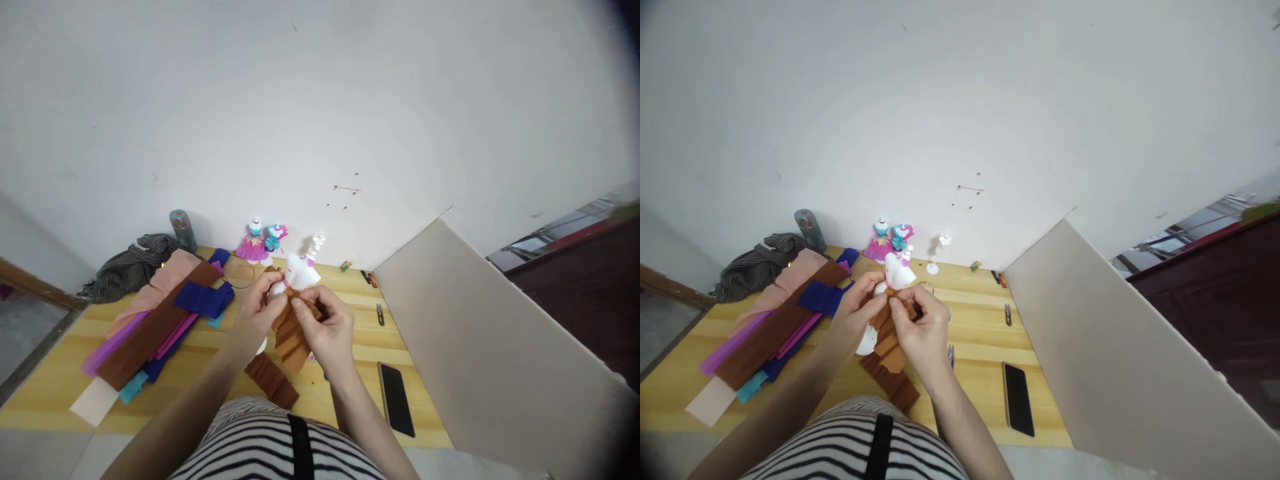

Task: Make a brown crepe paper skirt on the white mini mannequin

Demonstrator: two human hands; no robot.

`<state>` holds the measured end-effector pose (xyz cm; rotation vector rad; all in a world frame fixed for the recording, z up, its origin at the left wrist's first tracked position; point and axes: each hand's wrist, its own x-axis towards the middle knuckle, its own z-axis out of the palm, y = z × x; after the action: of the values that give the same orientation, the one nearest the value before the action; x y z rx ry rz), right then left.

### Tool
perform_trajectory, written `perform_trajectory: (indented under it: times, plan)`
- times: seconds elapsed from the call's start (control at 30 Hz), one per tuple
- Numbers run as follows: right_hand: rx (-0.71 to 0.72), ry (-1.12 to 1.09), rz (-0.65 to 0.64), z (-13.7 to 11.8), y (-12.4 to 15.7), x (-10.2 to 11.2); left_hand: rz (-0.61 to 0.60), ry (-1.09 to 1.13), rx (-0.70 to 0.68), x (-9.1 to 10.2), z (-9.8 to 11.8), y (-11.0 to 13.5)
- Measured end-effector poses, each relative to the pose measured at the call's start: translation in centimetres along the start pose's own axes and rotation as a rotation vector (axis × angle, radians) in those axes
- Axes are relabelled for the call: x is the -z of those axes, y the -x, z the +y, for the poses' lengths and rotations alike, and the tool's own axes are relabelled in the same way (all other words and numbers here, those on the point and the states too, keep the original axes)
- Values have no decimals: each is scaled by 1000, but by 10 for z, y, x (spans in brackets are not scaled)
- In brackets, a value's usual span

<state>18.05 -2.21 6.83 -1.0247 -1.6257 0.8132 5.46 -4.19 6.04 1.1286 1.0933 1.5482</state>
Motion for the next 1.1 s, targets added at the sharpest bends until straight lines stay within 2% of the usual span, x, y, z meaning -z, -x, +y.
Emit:
perform_trajectory:
  times: [0.27, 0.5, 0.73, 0.93, 1.1]
  plan:
    - [81, 75, -22, -8, -1, 0, 15, 11, 2, -4, 3, 1]
    - [16, 2, 49, 2, 2, 1, 2, 112, 72, -2, -1, 4]
    - [66, 44, -9, -4, 3, 3, 10, 74, 55, -6, 0, 1]
    - [36, 39, 61, -4, 4, 4, 65, 73, 36, -6, 2, 1]
    - [58, 39, 19, -4, 3, 3, 82, 93, 50, -7, 3, 2]
